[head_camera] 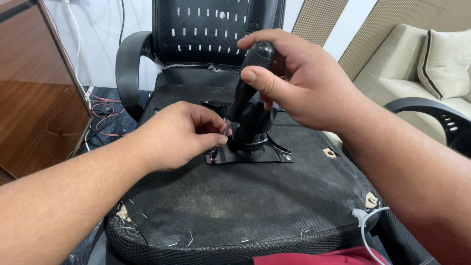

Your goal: The person uses a screwdriver to tighten screws on the underside of an office chair, securing the gas lift mechanism to the seat base. The hands manipulate the screwdriver and hold the chair parts in place while tightening.

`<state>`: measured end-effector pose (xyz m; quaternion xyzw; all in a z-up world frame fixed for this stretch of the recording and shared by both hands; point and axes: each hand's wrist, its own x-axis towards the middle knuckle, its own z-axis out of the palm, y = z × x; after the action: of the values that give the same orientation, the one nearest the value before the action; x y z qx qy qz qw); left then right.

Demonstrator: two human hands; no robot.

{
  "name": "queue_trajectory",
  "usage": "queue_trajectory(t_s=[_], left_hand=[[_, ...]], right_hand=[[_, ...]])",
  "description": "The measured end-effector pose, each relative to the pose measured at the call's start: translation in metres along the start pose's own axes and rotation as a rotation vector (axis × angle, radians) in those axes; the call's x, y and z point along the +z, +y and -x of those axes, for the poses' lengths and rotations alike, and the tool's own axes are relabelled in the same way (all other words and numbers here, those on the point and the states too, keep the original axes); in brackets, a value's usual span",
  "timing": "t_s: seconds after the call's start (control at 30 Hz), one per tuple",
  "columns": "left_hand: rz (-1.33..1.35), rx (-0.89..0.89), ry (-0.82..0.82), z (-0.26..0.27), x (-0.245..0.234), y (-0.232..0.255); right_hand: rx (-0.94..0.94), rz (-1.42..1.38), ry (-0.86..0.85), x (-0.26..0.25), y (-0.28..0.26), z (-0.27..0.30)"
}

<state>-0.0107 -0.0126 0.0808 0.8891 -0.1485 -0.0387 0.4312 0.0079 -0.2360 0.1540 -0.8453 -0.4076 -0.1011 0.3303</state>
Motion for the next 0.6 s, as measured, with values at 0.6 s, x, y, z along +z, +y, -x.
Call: queue_trajectory(t_s=[0.6], left_hand=[[0.158,-0.017,-0.031,-0.001,0.000,-0.008]], right_hand=[[0.017,0.304,-0.038,0.013,-0.016,-0.020]])
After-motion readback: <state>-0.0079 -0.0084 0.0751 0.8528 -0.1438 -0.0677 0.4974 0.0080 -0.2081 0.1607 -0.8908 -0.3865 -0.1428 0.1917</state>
